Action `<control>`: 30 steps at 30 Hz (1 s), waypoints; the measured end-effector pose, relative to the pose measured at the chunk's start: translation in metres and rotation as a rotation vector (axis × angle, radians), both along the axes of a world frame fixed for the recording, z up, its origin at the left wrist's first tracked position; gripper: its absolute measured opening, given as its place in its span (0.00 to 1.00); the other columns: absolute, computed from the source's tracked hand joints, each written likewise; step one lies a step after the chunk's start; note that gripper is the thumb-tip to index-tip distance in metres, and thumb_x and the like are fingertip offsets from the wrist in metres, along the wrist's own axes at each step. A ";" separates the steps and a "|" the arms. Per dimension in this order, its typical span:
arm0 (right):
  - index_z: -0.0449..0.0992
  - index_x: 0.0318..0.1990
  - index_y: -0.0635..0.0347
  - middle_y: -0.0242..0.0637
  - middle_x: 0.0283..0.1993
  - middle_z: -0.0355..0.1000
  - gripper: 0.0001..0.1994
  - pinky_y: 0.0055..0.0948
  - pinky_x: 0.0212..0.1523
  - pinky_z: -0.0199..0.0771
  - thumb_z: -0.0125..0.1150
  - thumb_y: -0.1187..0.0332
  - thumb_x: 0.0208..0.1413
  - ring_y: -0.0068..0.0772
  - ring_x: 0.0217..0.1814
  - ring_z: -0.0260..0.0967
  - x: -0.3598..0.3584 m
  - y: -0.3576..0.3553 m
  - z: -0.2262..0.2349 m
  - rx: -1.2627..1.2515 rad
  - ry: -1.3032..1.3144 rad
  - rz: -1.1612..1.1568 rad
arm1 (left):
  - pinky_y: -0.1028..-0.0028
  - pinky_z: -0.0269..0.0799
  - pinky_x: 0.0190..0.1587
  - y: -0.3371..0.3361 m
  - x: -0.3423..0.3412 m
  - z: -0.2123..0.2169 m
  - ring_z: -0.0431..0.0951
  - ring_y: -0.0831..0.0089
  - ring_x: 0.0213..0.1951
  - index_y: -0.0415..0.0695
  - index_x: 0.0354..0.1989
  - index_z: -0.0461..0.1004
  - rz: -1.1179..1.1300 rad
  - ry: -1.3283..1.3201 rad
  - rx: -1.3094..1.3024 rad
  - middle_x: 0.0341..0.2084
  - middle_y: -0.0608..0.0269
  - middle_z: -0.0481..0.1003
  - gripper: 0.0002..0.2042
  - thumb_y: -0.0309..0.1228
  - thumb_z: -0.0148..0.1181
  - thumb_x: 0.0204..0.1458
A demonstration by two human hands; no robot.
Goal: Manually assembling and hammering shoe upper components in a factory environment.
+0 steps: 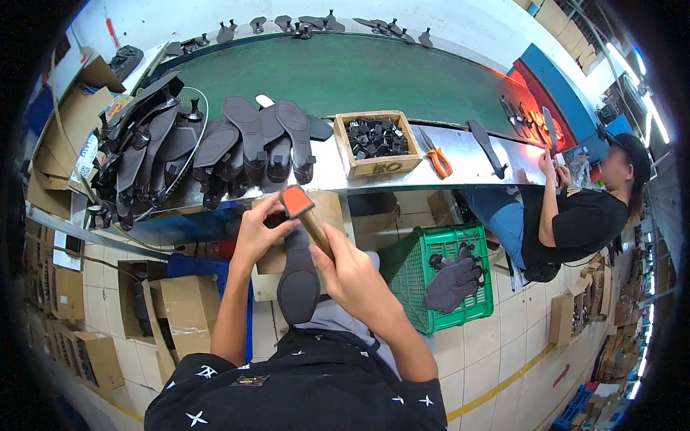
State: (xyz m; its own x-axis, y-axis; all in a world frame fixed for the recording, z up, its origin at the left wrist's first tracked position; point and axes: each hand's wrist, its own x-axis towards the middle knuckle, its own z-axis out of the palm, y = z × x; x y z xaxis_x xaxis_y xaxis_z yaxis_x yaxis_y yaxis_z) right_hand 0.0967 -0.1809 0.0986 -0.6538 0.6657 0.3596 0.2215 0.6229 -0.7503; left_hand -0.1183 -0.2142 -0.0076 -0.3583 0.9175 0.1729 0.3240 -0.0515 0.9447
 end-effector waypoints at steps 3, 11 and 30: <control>0.68 0.52 0.72 0.50 0.26 0.70 0.16 0.34 0.27 0.70 0.57 0.69 0.62 0.46 0.22 0.67 0.012 -0.011 0.047 0.104 0.050 -0.021 | 0.65 0.63 0.60 -0.008 0.000 0.006 0.75 0.65 0.55 0.40 0.70 0.52 0.029 0.336 -0.022 0.48 0.61 0.80 0.45 0.37 0.73 0.44; 0.67 0.51 0.70 0.54 0.33 0.73 0.14 0.44 0.29 0.75 0.57 0.74 0.59 0.59 0.31 0.74 -0.001 0.009 -0.017 0.086 -0.278 0.059 | 0.46 0.23 0.71 -0.005 0.001 0.005 0.64 0.63 0.67 0.41 0.74 0.33 0.028 0.480 -0.189 0.54 0.66 0.77 0.59 0.48 0.72 0.42; 0.66 0.55 0.64 0.48 0.44 0.74 0.20 0.40 0.29 0.76 0.60 0.72 0.55 0.49 0.38 0.76 0.005 0.045 -0.026 0.380 -0.160 0.035 | 0.72 0.72 0.34 -0.075 0.052 0.093 0.79 0.68 0.31 0.36 0.37 0.81 -0.422 -0.143 0.087 0.29 0.57 0.78 0.08 0.27 0.63 0.52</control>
